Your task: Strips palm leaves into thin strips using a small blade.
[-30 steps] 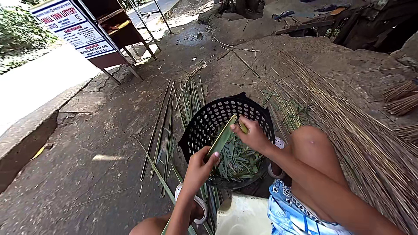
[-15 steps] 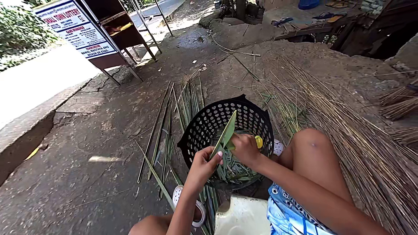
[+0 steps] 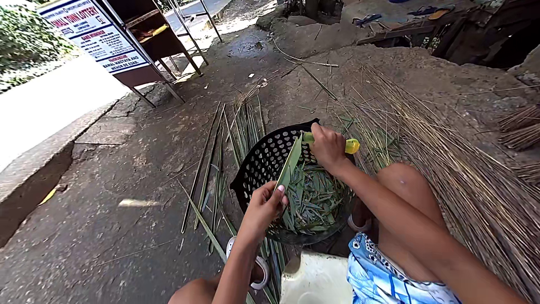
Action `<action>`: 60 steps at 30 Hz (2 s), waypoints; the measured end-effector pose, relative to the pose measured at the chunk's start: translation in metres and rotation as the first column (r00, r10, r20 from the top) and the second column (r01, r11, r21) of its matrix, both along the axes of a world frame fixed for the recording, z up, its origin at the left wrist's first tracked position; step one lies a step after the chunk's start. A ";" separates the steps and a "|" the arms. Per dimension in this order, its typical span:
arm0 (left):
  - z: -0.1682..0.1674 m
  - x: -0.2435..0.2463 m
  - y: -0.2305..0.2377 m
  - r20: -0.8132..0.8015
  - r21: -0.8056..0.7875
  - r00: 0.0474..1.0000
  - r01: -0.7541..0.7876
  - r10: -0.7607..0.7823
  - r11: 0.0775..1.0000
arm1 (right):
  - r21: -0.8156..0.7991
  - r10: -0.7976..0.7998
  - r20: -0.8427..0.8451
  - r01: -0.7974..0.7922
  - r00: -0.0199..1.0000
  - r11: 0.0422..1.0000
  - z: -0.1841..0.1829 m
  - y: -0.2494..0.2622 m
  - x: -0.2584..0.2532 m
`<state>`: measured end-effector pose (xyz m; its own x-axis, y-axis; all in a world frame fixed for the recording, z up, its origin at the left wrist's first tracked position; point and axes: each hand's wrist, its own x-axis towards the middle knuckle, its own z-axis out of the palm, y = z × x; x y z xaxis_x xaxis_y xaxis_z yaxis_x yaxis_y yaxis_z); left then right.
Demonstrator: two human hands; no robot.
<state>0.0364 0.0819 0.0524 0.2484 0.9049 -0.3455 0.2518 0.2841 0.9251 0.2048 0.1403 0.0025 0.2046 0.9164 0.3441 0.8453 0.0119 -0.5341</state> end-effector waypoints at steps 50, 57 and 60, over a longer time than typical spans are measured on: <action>-0.100 -0.046 -0.008 0.775 -0.280 0.632 0.326 0.011 0.903 | -0.290 0.213 -0.801 -0.673 0.560 0.681 -0.009 -0.028 0.001; -0.103 -0.041 -0.015 0.532 -0.229 0.846 0.184 -0.036 0.956 | -0.353 0.206 -0.659 -0.540 0.723 0.764 -0.008 -0.002 0.001; -0.106 -0.042 -0.014 0.522 -0.242 0.850 0.225 -0.069 0.944 | -0.513 0.209 -0.589 -0.561 0.781 0.649 0.000 0.005 -0.003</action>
